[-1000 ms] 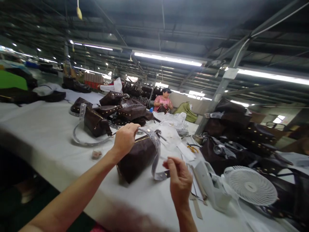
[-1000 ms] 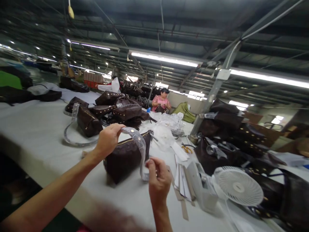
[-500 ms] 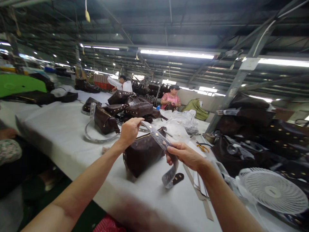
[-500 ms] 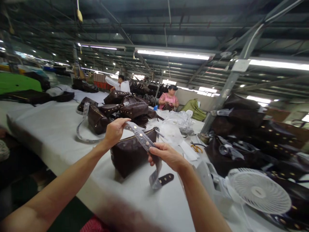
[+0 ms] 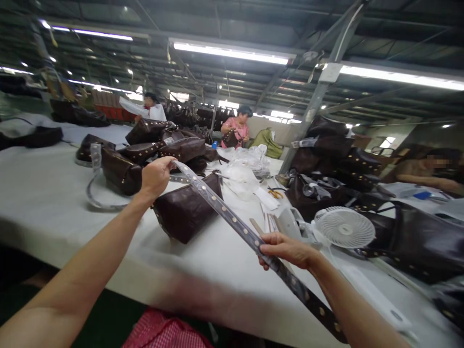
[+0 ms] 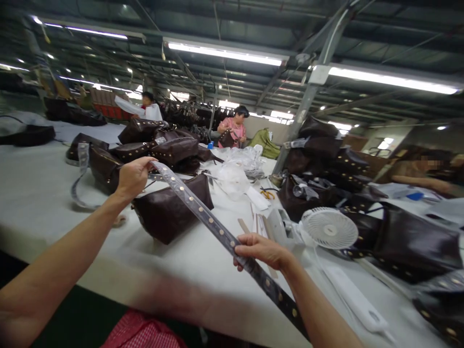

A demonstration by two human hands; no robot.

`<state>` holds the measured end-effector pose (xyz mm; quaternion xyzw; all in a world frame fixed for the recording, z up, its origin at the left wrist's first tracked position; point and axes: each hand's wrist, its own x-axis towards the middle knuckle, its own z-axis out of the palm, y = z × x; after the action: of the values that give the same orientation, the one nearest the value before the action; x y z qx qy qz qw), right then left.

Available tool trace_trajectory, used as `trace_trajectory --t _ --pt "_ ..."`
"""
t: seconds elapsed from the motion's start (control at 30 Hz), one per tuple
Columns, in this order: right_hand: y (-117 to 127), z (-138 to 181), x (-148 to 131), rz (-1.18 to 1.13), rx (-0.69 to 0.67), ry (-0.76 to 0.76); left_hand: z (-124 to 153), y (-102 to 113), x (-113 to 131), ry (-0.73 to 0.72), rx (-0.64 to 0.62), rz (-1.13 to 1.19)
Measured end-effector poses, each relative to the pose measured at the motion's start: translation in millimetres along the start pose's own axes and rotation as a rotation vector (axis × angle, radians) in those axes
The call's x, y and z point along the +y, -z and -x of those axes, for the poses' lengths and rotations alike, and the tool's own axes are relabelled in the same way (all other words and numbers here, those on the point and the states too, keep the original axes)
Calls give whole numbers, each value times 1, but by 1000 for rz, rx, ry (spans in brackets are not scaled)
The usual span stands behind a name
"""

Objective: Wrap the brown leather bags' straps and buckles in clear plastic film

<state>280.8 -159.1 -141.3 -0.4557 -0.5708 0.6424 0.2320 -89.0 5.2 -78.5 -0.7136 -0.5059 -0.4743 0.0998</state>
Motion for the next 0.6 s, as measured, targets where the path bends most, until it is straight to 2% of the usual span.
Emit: trace_trajectory --t 0.17,0.37,0.6 --pt "4 27 21 6 25 -34 -6 3 0 42 1 -3" --pt "9 66 61 -51 165 -115 -11 10 -12 96 12 -53" --pt "9 72 79 -81 164 -160 -14 9 -10 104 19 -74"
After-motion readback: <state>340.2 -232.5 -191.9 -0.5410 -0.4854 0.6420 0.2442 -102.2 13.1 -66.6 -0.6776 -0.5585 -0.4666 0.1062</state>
